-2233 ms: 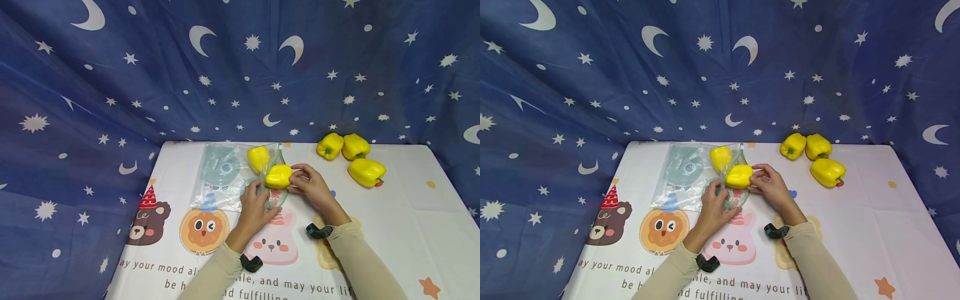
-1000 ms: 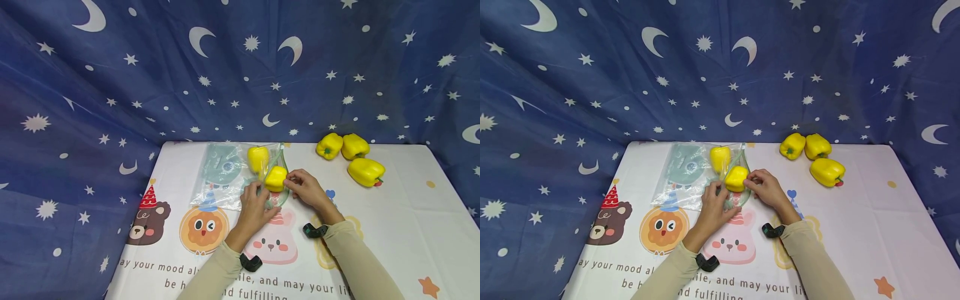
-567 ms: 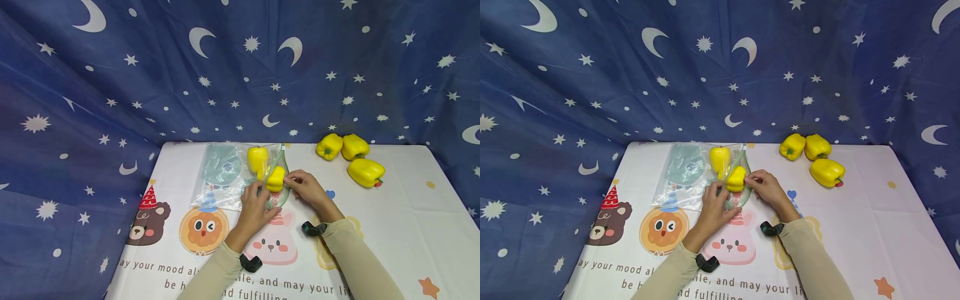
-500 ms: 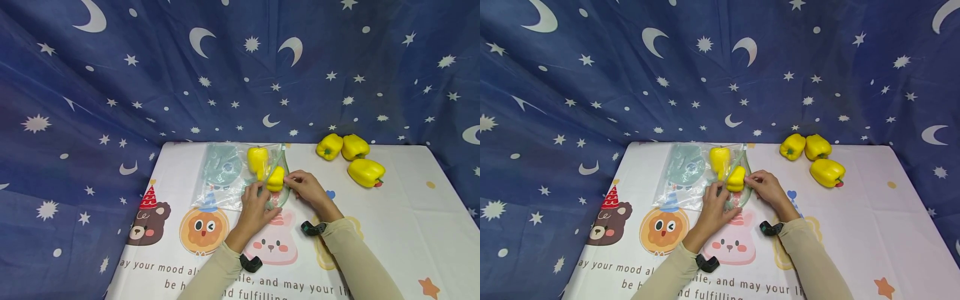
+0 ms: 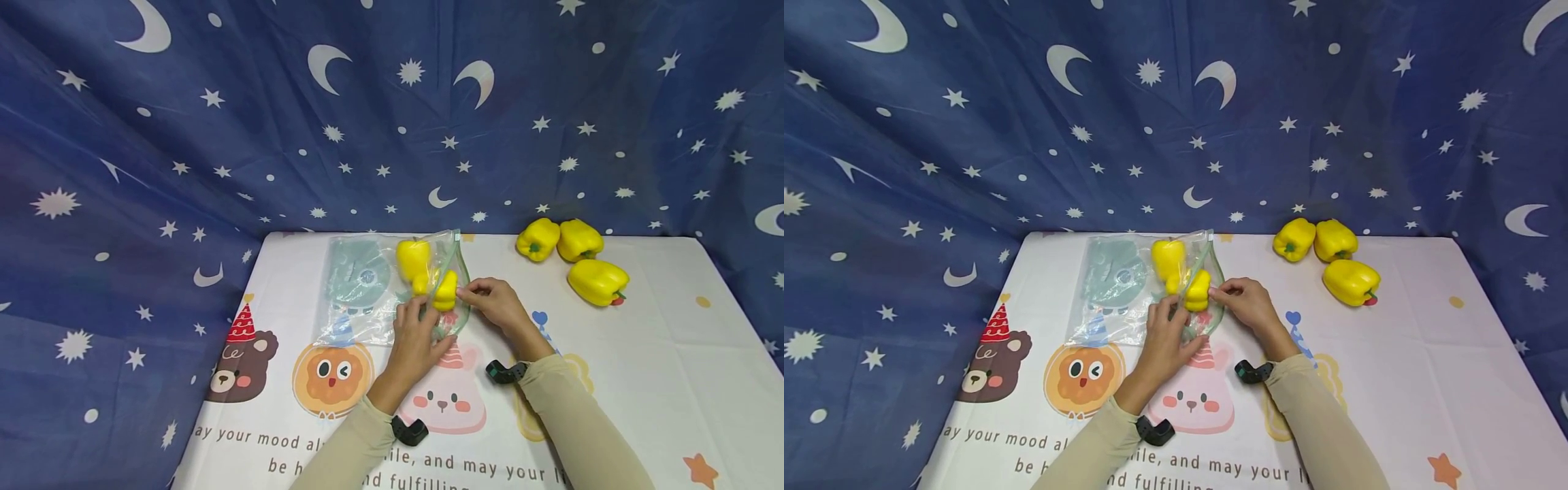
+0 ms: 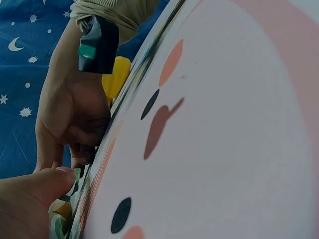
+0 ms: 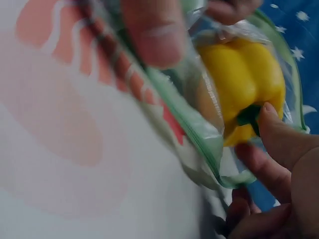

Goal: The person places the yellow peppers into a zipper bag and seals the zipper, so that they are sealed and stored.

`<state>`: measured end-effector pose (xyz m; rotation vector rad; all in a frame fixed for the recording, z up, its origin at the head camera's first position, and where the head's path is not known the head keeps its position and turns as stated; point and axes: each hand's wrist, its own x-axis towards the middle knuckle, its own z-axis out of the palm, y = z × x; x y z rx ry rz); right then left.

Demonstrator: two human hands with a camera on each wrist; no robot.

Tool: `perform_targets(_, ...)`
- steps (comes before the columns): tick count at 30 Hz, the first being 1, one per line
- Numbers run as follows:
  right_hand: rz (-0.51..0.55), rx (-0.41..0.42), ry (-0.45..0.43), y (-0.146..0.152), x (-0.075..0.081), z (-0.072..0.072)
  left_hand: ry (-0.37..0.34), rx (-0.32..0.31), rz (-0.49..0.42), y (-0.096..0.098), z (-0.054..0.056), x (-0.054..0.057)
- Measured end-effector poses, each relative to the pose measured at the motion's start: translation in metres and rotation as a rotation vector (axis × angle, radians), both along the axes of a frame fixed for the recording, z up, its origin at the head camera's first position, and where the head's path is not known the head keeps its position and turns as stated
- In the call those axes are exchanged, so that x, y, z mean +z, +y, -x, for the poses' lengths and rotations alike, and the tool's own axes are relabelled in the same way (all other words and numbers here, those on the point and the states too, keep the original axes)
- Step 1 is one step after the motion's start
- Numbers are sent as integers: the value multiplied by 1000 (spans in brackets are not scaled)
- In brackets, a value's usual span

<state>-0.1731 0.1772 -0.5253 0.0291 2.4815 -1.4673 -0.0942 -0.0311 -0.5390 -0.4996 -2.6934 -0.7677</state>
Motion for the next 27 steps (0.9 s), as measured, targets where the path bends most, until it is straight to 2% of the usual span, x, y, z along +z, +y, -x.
perform_targets(3,139,22,-76,5,0,0,9,1,-2,0,0,0)
perform_targets(6,231,29,-162,10,2,0,18,-2,-8,1,0,-1)
perform_targets(14,249,-18,-252,13,8,3,15,-31,14,1,0,0)
perform_targets(19,251,-26,-229,10,10,3,15,-48,22,1,0,0)
perform_targets(27,169,25,-106,1,9,3,22,-75,22,1,0,2)
